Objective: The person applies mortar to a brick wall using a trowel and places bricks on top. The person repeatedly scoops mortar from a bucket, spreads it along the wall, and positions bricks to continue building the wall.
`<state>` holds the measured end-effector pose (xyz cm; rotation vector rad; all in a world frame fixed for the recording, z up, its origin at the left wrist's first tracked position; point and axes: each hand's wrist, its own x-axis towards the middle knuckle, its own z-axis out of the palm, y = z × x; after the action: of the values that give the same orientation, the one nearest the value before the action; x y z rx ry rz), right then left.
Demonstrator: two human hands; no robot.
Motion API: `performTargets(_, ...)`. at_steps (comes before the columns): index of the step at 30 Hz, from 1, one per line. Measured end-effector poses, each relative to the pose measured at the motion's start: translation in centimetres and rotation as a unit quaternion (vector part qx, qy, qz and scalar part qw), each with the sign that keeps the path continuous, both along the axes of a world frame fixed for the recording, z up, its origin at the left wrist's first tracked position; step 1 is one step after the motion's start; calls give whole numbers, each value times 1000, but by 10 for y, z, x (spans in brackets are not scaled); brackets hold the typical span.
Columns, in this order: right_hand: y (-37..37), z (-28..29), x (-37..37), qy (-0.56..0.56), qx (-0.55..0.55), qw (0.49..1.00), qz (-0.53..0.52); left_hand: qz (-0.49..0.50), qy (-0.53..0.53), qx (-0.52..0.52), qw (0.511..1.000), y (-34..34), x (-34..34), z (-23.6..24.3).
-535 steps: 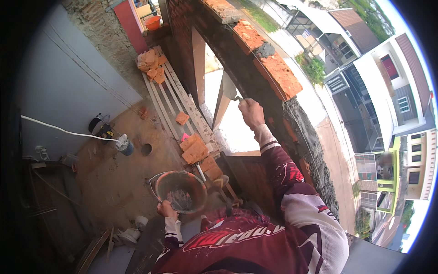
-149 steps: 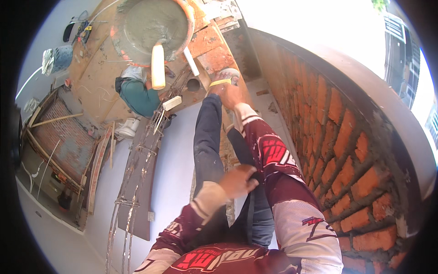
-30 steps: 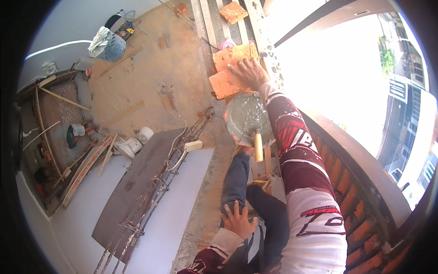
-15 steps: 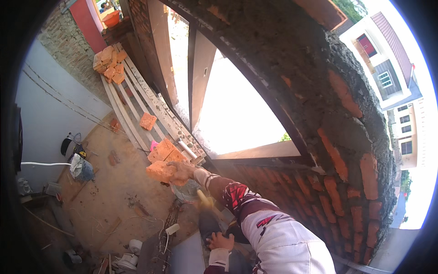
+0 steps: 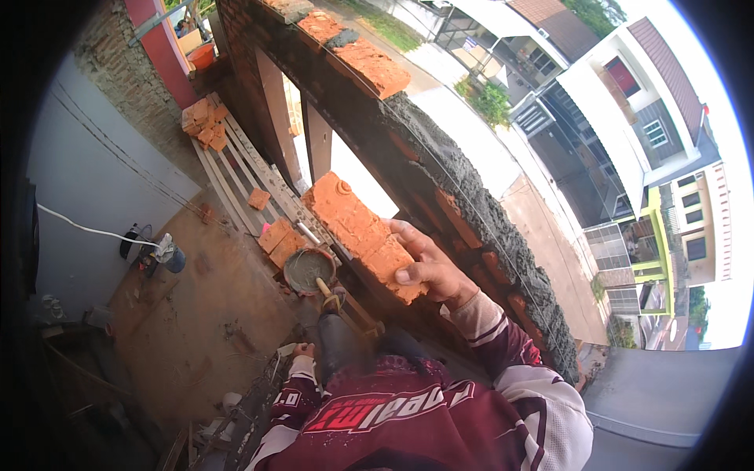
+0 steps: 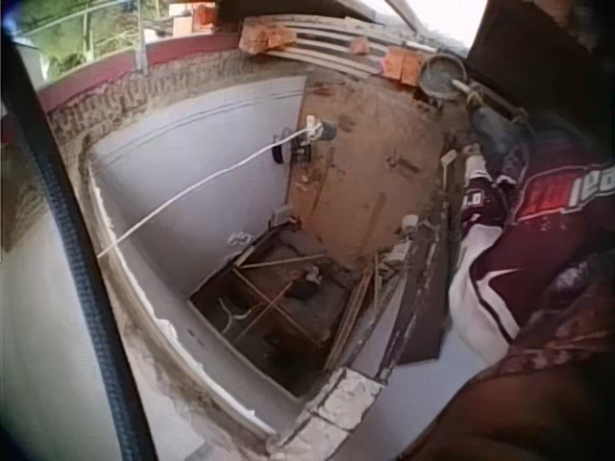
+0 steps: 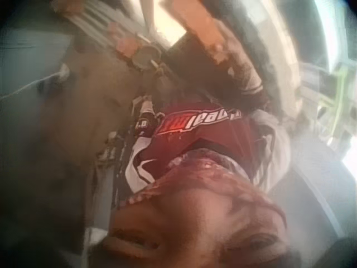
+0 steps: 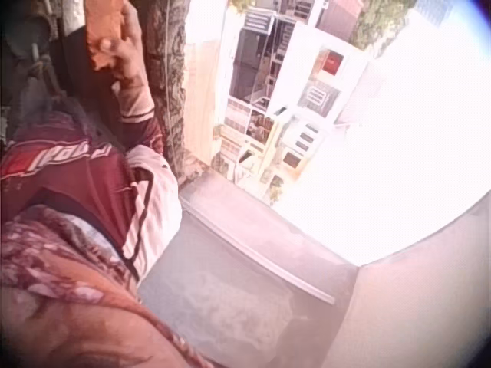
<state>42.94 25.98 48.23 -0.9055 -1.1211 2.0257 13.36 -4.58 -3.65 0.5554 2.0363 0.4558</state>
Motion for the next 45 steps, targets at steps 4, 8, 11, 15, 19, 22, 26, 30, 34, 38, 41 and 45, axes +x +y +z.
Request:
performTargets(4,14,83,54,-60,163,976,-130,-79,55,-106,990,-33,-36,14)
performTargets(8,84,96,97,-248,266,915,-175,-156,69,-219,961,-43,-72,-1)
performTargets(11,139,58,105,-323,278,882,-199,-19,97,-108,989,-40,-89,-2)
performTargets(15,181,2,103,-359,267,872,-197,189,-1,22,982,-31,-102,14)
performTargets(19,201,-29,96,-418,300,834,-200,200,25,22,979,-27,-110,24)
performTargets(22,210,-38,91,-532,330,763,-162,192,18,-59,979,-27,-116,24)
performTargets(26,214,-39,83,-563,381,721,-134,93,47,-94,990,-22,-124,27)
performTargets(30,209,-32,75,-601,374,695,-125,132,40,-50,989,-13,-127,35)
performTargets(34,204,-24,68,-627,345,690,-114,116,16,-37,992,4,-128,40)
performTargets(38,202,-23,68,-631,353,680,-123,116,31,-55,991,25,-129,39)
performTargets(41,203,-24,71,-633,360,676,-115,101,17,-34,994,39,-128,38)
performTargets(45,205,-23,76,-624,358,687,-100,98,-5,-16,995,51,-129,42)
